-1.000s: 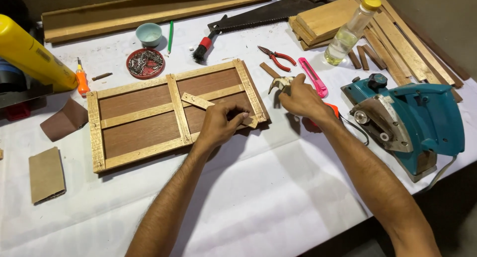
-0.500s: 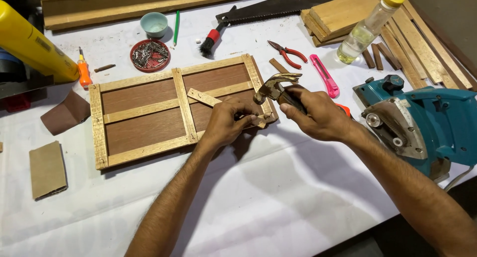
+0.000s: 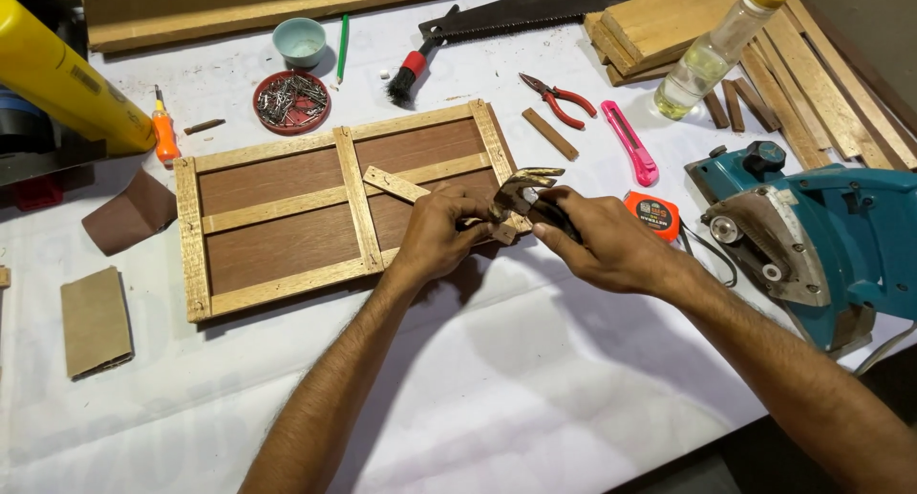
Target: Constructing and assembling miniature wooden furniture pieces on a white workspace.
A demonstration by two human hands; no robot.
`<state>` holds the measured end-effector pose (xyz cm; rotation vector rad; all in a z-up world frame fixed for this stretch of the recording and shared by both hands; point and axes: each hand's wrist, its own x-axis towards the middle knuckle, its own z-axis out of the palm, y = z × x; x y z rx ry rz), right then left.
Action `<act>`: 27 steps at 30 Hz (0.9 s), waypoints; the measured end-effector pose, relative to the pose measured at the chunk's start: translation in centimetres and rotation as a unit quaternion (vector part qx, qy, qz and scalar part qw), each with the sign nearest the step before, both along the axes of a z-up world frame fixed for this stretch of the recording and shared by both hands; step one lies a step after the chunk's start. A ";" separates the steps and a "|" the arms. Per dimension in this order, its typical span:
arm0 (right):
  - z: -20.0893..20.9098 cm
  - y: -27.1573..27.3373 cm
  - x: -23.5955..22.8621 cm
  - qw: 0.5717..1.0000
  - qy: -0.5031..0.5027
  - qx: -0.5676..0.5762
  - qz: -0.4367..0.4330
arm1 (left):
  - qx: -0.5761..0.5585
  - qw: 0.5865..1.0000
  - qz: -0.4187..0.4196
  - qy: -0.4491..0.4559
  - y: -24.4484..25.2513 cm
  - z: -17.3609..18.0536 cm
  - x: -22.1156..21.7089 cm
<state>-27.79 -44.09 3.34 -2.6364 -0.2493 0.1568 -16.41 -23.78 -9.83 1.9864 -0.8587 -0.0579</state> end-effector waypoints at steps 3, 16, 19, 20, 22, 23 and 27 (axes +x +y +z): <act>0.4 0.0 -0.3 0.996 -0.067 0.064 0.006 | 0.015 0.999 -0.002 -0.031 0.0 0.7 -0.3; -1.1 -1.7 -0.1 0.996 -0.037 0.022 -0.079 | 0.039 0.999 0.007 -0.003 -0.1 0.3 -0.3; -2.4 -3.3 1.0 0.983 -0.077 -0.094 -0.135 | 0.073 0.997 0.008 0.016 0.0 1.2 -0.6; -3.8 -4.4 1.6 0.979 -0.064 -0.130 -0.142 | 0.065 0.998 -0.005 -0.005 0.1 1.7 -0.8; -5.4 -5.7 2.3 0.974 -0.051 -0.165 -0.148 | 0.058 0.998 -0.017 -0.025 0.1 2.4 -1.1; -5.8 -5.9 2.4 0.973 -0.052 -0.168 -0.152 | 0.062 0.997 -0.024 -0.033 0.1 2.4 -1.1; -6.1 -5.6 2.2 0.972 -0.055 -0.174 -0.147 | 0.097 0.995 -0.032 -0.002 0.1 2.5 -1.0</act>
